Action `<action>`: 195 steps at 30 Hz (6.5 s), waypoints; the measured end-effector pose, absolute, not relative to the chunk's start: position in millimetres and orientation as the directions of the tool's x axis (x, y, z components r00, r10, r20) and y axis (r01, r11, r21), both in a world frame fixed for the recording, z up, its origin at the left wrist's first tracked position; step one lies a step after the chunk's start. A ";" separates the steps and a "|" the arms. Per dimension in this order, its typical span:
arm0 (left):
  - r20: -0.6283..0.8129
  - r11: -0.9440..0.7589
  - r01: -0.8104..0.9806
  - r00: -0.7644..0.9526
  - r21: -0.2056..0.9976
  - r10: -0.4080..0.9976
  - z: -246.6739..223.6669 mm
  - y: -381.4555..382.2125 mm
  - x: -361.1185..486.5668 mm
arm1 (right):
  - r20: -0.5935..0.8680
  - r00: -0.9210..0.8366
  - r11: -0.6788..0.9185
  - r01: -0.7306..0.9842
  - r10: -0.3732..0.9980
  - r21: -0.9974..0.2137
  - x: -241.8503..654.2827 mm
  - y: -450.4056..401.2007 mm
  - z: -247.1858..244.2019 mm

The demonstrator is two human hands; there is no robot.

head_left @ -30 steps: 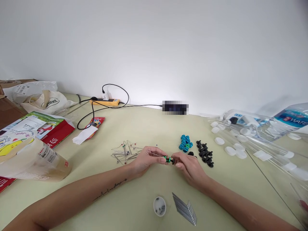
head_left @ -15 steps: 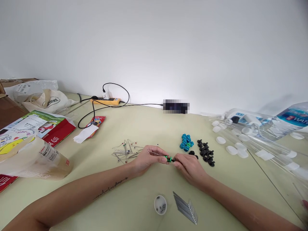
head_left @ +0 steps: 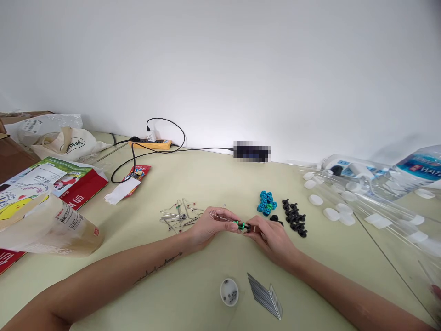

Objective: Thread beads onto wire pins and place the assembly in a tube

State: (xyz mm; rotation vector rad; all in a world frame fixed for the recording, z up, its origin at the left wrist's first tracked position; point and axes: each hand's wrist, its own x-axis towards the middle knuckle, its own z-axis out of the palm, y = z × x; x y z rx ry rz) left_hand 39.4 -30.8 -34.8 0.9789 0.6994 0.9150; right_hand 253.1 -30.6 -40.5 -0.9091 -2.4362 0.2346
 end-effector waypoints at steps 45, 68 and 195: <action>-0.128 0.292 -0.356 0.419 0.888 0.899 -31.1 -33.0 40.7 | 0.397 -0.617 0.731 0.523 0.680 -0.439 253.8 -31.6 -33.6; -0.116 0.276 -0.359 0.407 0.892 0.906 -31.4 -32.9 41.4 | 0.449 -0.599 0.748 0.542 0.663 -0.382 255.0 -33.6 -34.2; -0.127 0.272 -0.392 0.359 0.879 0.925 -31.4 -33.8 43.3 | 0.340 -0.624 0.694 0.503 0.704 -0.515 256.0 -31.8 -33.8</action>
